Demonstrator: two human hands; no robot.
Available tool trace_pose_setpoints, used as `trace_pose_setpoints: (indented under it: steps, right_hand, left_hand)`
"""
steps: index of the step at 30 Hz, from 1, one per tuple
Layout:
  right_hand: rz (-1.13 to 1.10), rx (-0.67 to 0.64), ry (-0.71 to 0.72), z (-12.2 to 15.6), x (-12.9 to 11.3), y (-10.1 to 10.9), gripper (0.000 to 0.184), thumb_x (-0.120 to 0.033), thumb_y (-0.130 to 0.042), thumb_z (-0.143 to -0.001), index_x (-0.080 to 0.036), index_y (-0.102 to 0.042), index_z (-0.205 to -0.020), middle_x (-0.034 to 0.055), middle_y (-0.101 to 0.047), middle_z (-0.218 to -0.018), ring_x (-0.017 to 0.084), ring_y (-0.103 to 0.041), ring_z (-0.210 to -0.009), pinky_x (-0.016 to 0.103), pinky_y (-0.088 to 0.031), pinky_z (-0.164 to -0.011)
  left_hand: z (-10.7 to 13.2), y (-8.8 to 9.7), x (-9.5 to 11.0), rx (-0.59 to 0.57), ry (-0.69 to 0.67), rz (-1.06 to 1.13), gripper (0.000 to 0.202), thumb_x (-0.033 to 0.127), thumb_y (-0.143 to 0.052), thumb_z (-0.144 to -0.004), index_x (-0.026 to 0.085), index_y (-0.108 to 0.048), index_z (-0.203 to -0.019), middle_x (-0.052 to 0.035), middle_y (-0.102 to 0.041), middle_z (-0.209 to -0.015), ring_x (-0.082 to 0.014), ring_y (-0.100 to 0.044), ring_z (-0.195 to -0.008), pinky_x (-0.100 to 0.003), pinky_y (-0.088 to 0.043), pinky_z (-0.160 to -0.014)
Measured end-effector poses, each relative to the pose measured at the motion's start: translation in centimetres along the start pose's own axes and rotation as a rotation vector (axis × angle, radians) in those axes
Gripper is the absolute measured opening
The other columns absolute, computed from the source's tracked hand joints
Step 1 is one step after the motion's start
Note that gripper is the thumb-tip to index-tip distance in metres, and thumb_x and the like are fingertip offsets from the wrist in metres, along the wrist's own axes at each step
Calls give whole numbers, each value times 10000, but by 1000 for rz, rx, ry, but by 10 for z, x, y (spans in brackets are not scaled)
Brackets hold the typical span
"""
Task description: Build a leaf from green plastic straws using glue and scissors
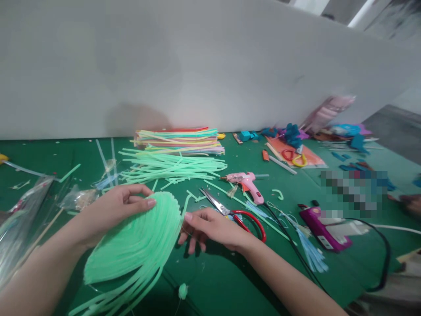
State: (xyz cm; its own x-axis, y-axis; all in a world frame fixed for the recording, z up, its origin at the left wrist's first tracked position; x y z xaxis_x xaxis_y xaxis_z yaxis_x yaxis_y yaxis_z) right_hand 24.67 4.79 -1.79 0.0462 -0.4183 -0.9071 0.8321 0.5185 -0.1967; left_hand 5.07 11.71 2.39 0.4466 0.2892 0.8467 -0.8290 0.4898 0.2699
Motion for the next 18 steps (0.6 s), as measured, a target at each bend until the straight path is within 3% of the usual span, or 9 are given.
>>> trace_pose_setpoints:
  steps: [2, 5, 8, 13, 18]
  right_hand:
    - [-63, -84, 1, 1, 0, -7, 585, -678, -587, -834, -109, -704, -896, 116, -752, -905, 132, -704, -702, 204, -500, -571]
    - [-92, -111, -29, 3, 3, -11, 463, -543, -759, -757, -116, -733, -934, 86, -758, -875, 131, -709, -726, 222, -520, -655]
    - [-104, -82, -59, 4, 6, -13, 375, -441, -838, -691, -135, -756, -893, 42, -751, -791, 110, -694, -655, 212, -523, -644]
    - [-119, 11, -79, 3, 8, -13, 334, -411, -882, -610, -145, -773, -779, 23, -740, -700, 102, -678, -611, 185, -504, -579]
    - [-128, 76, -99, 1, 12, -12, 344, -401, -907, -551, -150, -777, -747, 16, -731, -658, 99, -649, -571, 199, -507, -573]
  left_hand:
    - [-1, 0, -1, 13, 1, 33, 371, 463, -814, -625, 240, -644, -869, 48, -552, -605, -129, -460, -567, -212, -313, -488]
    - [-2, 1, -2, 52, -1, 82, 396, 464, -817, -628, 243, -643, -907, 44, -578, -603, -136, -491, -561, -212, -327, -477]
    - [-2, 2, -1, 108, -18, 106, 416, 456, -828, -621, 241, -640, -925, 55, -574, -584, -124, -478, -537, -203, -316, -462]
    - [-3, -4, 1, 128, -45, 79, 362, 440, -816, -655, 238, -642, -901, 84, -532, -554, -85, -390, -496, -186, -251, -440]
    - [-4, -8, 1, 134, -63, 69, 359, 437, -808, -657, 232, -630, -892, 73, -549, -562, -101, -410, -512, -201, -279, -467]
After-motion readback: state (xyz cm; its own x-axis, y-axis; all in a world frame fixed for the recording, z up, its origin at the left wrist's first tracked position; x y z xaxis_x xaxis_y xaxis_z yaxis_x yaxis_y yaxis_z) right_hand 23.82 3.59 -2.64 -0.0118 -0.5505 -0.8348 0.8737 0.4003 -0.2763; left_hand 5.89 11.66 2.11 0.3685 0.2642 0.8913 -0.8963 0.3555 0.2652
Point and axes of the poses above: each hand's wrist, its own z-axis away from the middle knuckle, its own y-axis out of the back of the hand, x = y × z, the point moved 6 cm from there along -z, towards the middle knuckle
